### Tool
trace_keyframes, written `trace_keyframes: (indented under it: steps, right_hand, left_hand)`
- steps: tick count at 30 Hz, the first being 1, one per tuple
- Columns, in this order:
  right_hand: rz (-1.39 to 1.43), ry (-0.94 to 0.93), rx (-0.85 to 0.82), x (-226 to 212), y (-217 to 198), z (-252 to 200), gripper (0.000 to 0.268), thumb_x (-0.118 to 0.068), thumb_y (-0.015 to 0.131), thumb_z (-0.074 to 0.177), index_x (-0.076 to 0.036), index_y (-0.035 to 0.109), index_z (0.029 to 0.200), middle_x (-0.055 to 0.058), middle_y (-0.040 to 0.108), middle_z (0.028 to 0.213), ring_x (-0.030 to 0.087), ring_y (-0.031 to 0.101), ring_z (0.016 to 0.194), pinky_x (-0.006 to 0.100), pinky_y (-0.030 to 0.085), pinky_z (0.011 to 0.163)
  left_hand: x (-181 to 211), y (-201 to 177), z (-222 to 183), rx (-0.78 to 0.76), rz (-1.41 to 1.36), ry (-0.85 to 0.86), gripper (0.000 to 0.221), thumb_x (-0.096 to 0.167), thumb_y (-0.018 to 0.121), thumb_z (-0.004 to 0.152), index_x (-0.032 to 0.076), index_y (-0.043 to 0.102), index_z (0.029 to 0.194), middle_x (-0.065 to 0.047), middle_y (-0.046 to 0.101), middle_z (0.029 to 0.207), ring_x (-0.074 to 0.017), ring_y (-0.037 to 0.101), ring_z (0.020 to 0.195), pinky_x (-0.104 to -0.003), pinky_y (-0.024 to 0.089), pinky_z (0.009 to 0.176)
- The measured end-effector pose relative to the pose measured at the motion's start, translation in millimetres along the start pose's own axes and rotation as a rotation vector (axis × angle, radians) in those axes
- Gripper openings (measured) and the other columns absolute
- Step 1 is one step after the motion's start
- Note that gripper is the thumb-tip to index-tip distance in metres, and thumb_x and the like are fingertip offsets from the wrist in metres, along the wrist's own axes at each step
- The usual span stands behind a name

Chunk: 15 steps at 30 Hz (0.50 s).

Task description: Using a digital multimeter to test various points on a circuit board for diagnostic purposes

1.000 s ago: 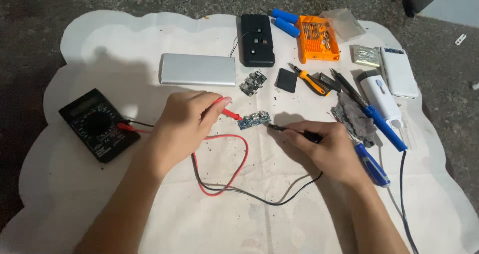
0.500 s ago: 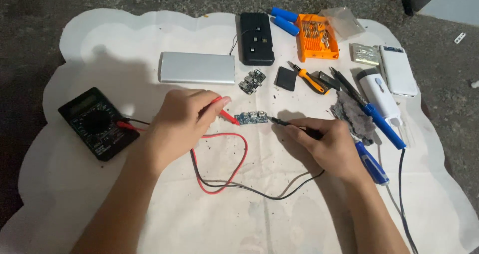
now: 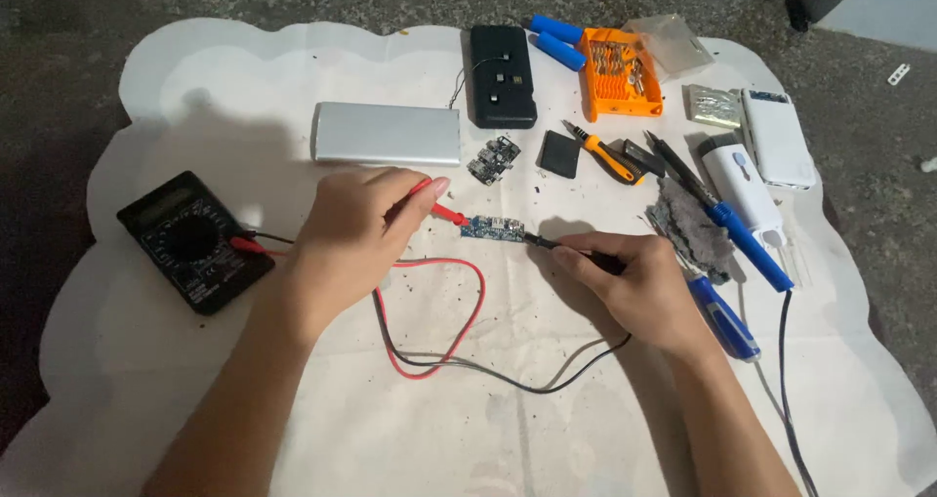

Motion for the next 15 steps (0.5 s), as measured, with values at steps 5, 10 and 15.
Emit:
trace_keyframes:
  steps: [5,10,15]
  right_hand:
    - [0.000,-0.002,0.005,-8.2,-1.8,-3.1,0.022,-0.015,0.077,0.090,-0.007,0.084,0.110,0.024,0.079,0.076,0.023,0.065,0.060,0.036,0.050,0.054]
    - [0.011,0.010,-0.021,-15.0,-0.7,-1.9,0.025,-0.019,0.078,0.089,-0.007,0.084,0.109,0.024,0.080,0.080,0.023,0.066,0.066,0.040,0.054,0.057]
    - [0.122,-0.075,-0.033,-12.5,0.5,-7.2,0.030,-0.009,0.078,0.086,-0.006,0.081,0.116,0.014,0.071,0.065,0.016,0.060,0.060,0.028,0.048,0.057]
  left_hand:
    - [-5.4,5.4,-4.6,0.039,0.051,0.050,0.022,0.019,0.061,0.107,0.006,0.070,0.092,-0.009,0.062,0.063,-0.0229,0.061,0.057,-0.031,0.050,0.058]
    - [7.2,0.0,-2.4,0.049,0.078,0.104,0.020,0.018,0.062,0.106,0.005,0.070,0.093,-0.010,0.060,0.062,-0.0227,0.062,0.058,-0.032,0.051,0.059]
    - [4.6,2.6,-5.5,0.047,0.060,0.196,0.015,0.015,0.063,0.105,0.006,0.070,0.095,-0.010,0.059,0.064,-0.0255,0.064,0.061,-0.034,0.052,0.061]
Point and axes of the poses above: each hand's wrist, its own z-axis towards the middle knuckle, its own y-axis out of the palm, x = y × z, the point moved 1 cm from there along z, towards the middle knuckle
